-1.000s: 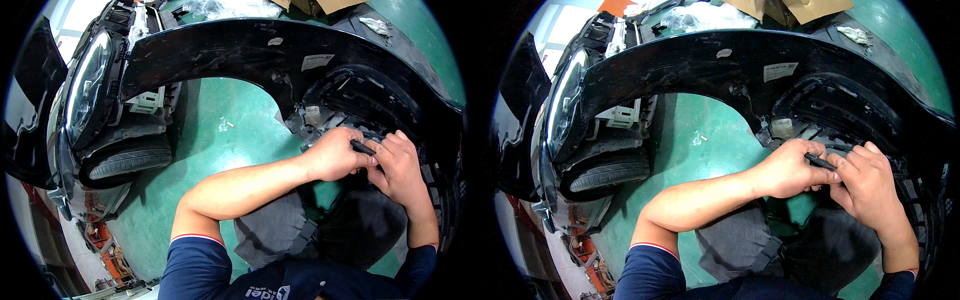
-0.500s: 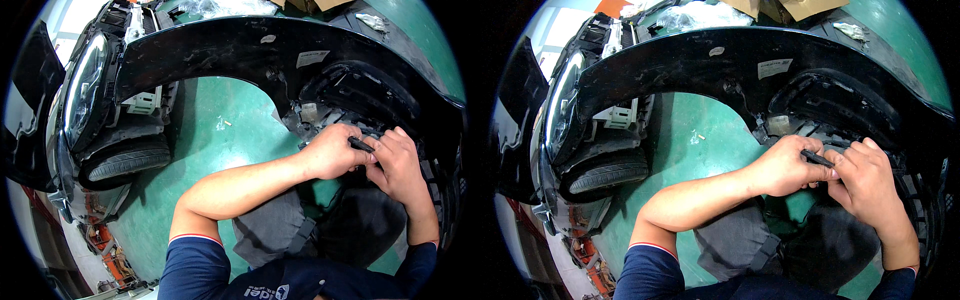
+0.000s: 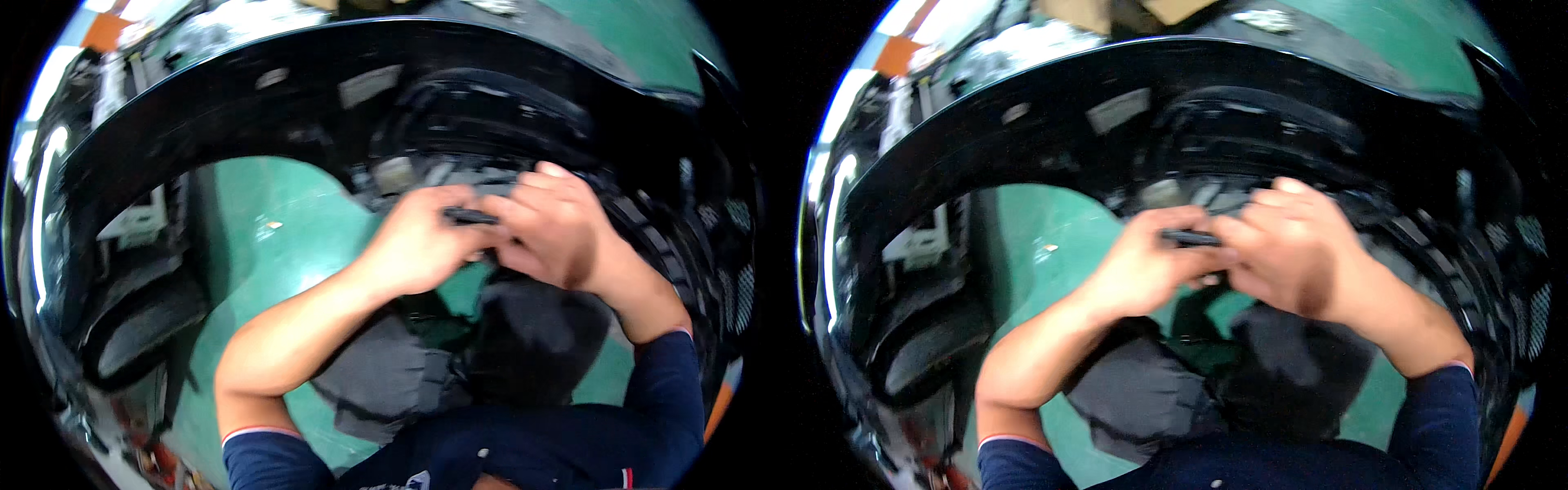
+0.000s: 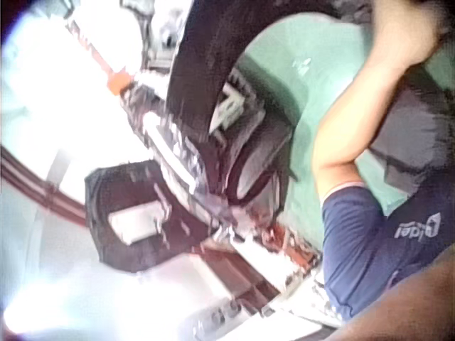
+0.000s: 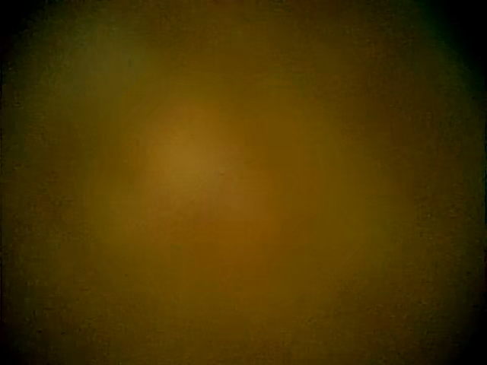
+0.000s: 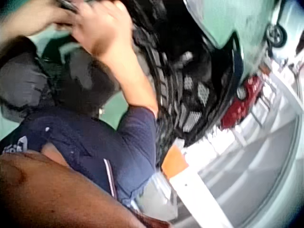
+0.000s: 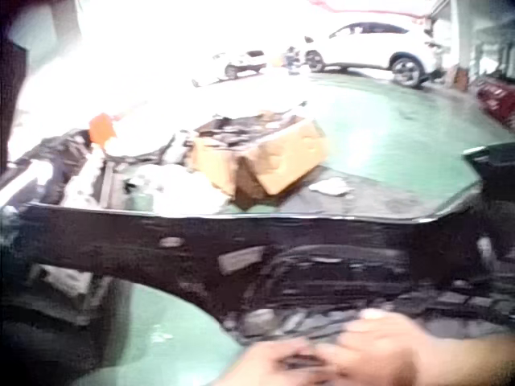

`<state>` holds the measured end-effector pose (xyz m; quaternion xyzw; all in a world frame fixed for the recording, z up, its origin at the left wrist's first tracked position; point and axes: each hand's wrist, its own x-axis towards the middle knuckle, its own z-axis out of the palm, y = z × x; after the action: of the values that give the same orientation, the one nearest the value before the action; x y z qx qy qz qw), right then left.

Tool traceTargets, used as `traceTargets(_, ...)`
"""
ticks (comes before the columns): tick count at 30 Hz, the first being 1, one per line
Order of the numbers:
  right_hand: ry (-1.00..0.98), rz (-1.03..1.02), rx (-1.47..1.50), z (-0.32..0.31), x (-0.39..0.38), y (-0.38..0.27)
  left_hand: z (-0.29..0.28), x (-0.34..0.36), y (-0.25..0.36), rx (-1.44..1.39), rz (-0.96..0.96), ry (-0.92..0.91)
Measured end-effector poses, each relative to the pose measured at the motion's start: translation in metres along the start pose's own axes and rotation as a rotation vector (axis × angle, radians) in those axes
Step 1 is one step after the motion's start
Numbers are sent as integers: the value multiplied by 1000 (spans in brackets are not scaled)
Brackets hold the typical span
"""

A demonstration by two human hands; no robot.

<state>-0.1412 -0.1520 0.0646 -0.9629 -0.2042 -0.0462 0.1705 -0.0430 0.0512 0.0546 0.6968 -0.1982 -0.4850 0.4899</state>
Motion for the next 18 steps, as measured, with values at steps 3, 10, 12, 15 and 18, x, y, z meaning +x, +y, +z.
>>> traceTargets(3,86,-29,71,6,-9,11,8,4,6,-79,-19,5)
traceTargets(10,154,-22,74,11,-14,8,8,5,7,-50,-63,-6)
traceTargets(12,135,-23,81,10,-14,7,7,3,5,-58,-40,-16)
traceTargets(15,60,-20,81,5,-11,6,4,1,2,-52,-19,-43)
traceTargets(18,78,-13,76,4,-12,6,-3,-2,7,35,-8,-85)
